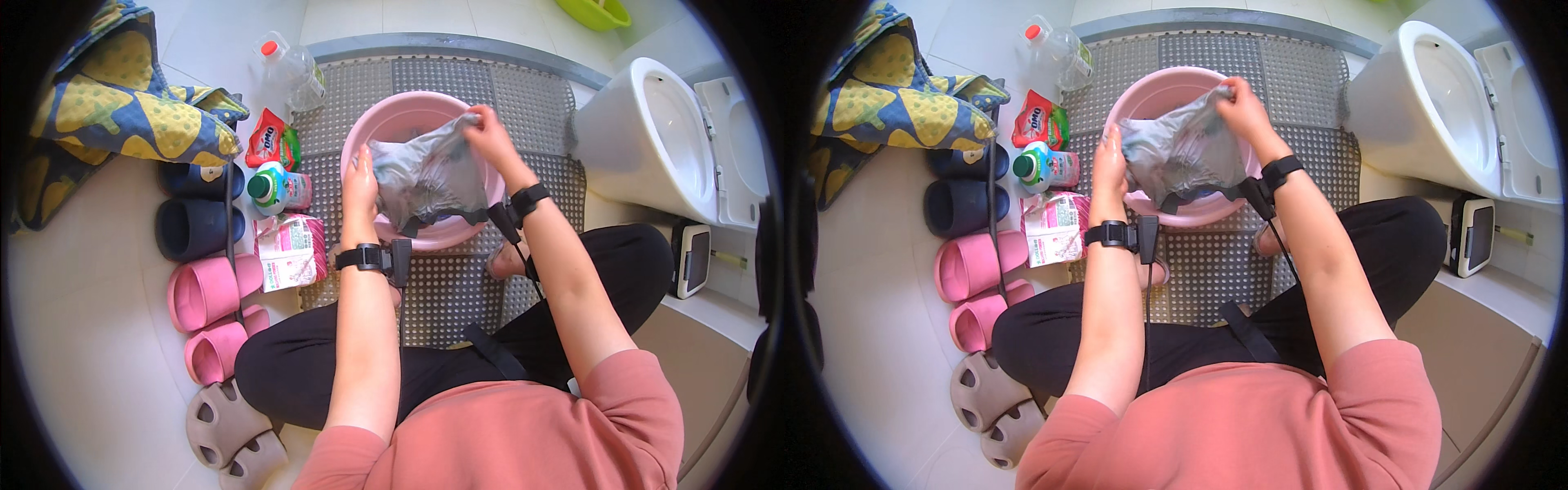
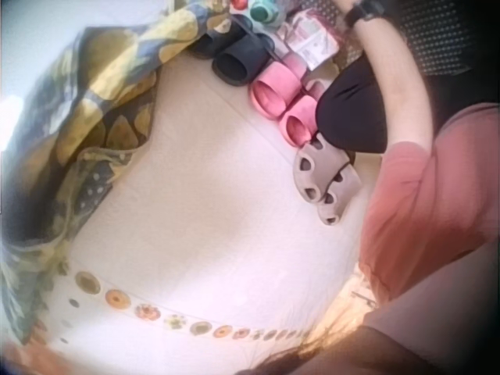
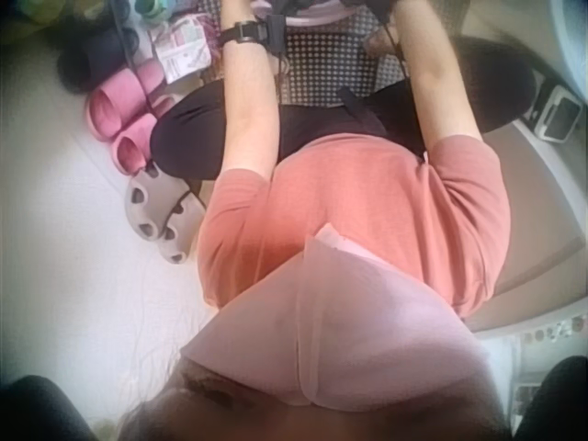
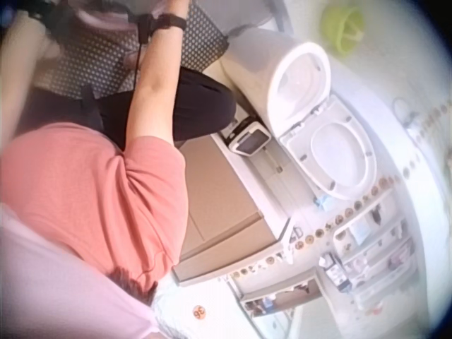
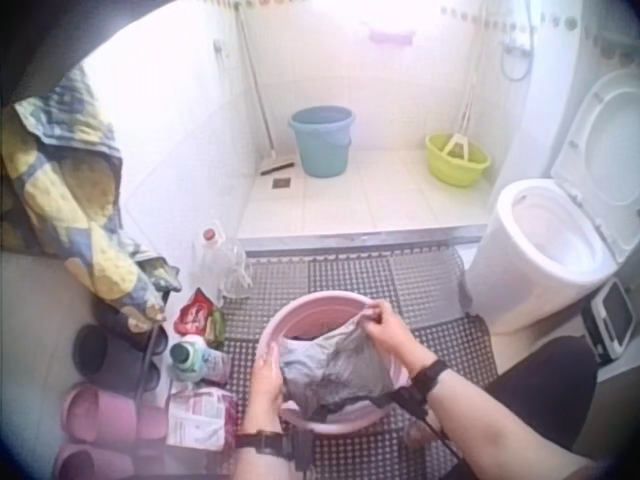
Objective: The person sits on the bathroom floor and hand-washes a small load of clothes in a pink basin. They scrub and rinse the items by hand, repeatedly fill the basin with water from the shower head, and wring out the garments.
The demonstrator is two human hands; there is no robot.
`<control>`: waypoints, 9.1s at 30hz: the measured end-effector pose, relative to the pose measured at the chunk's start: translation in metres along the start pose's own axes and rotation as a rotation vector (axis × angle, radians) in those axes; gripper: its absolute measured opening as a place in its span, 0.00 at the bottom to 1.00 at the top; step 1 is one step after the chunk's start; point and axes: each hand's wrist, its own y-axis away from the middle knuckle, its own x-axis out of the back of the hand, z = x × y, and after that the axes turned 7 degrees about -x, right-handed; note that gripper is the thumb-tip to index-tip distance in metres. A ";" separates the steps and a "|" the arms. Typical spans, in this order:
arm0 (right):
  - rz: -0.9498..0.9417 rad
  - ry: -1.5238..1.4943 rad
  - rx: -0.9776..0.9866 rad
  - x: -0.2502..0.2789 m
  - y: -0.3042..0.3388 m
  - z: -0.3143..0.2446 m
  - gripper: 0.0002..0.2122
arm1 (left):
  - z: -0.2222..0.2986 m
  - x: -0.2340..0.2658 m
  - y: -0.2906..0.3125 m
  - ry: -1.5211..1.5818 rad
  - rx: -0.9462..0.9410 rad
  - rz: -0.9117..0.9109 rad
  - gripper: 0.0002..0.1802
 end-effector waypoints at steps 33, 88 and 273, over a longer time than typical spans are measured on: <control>-0.029 0.058 0.175 -0.071 0.069 -0.038 0.13 | -0.077 -0.040 0.010 0.989 0.310 -0.197 0.22; 0.038 -0.400 -0.286 -0.054 0.018 0.021 0.09 | -0.071 -0.082 0.027 -0.121 0.049 -0.183 0.34; -0.233 -0.598 -0.786 0.316 0.098 -0.279 0.19 | 0.338 -0.268 -0.027 -1.278 0.135 -0.730 0.46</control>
